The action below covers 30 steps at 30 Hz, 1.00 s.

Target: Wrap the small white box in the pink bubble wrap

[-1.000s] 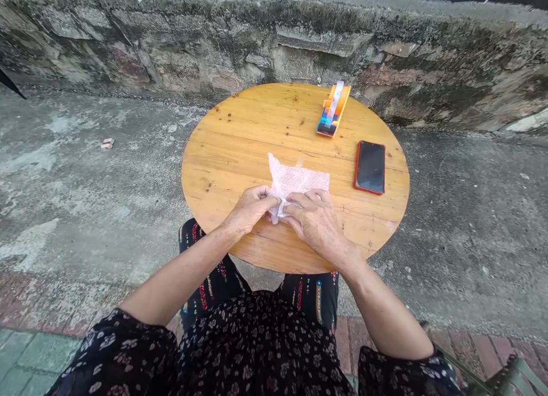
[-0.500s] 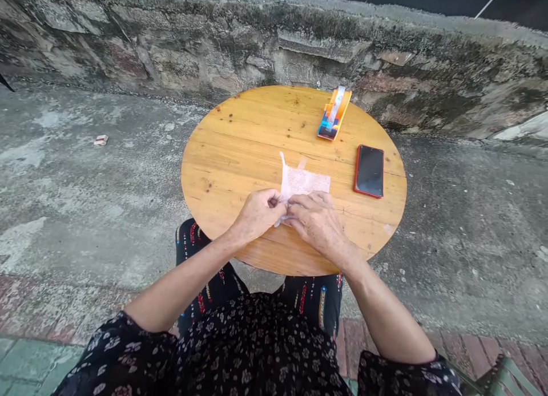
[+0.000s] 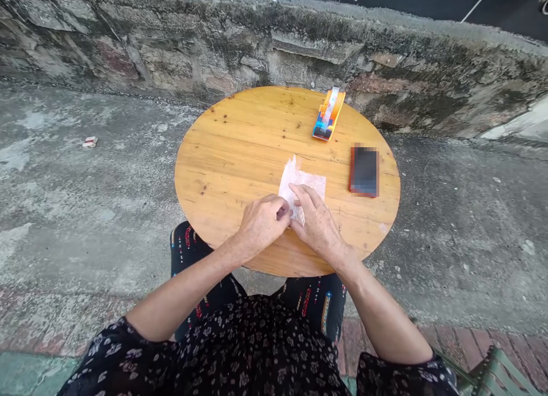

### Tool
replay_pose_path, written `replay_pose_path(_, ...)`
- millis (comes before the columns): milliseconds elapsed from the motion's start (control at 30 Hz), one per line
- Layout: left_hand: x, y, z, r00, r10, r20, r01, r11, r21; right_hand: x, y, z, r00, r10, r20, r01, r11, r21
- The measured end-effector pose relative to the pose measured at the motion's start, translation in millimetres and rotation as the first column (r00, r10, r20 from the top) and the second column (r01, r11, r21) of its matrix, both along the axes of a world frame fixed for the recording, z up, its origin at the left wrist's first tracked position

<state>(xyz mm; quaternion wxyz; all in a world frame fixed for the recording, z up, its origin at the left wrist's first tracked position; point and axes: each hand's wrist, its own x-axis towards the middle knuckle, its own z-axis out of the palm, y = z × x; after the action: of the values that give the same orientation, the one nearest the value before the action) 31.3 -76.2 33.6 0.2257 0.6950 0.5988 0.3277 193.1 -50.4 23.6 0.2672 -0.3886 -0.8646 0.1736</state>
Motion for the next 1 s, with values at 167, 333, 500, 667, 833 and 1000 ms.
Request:
replay_pose_path(167, -2, 0, 5.1, 0.991, -0.087, -0.104, 0.083, 0.996, -0.042, 3, 0, -6.0, 0.997, 0.051, -0.054, -0.050, 0.998, 0.025)
replay_pose_path(333, -15, 0, 9.6, 0.966, -0.248, -0.079, 0.244, 0.968, -0.055, 3, -1, -8.6, 0.999, 0.031, 0.018, -0.033, 0.995, 0.093)
replay_pose_path(500, -26, 3, 8.4, 0.915, -0.389, -0.105, 0.388, 0.921, -0.025, 7, -3, -6.8, 0.989, -0.037, 0.145, 0.002, 0.972, 0.235)
replay_pose_path(667, -23, 0, 8.3, 0.909, -0.377, -0.178, 0.387, 0.922, 0.022, 18, -9, -4.9, 0.970, -0.089, 0.228, 0.016, 0.953, 0.303)
replay_pose_path(833, -19, -3, -4.9, 0.918, -0.284, -0.275, 0.344, 0.917, 0.202, 19, -10, -6.1, 0.967, -0.089, 0.240, 0.007, 0.946, 0.323)
replay_pose_path(1000, -21, -4, -24.7, 0.913, -0.237, -0.333, 0.375, 0.808, 0.454, 27, -15, -3.3, 0.987, -0.087, 0.135, 0.054, 0.972, 0.230)
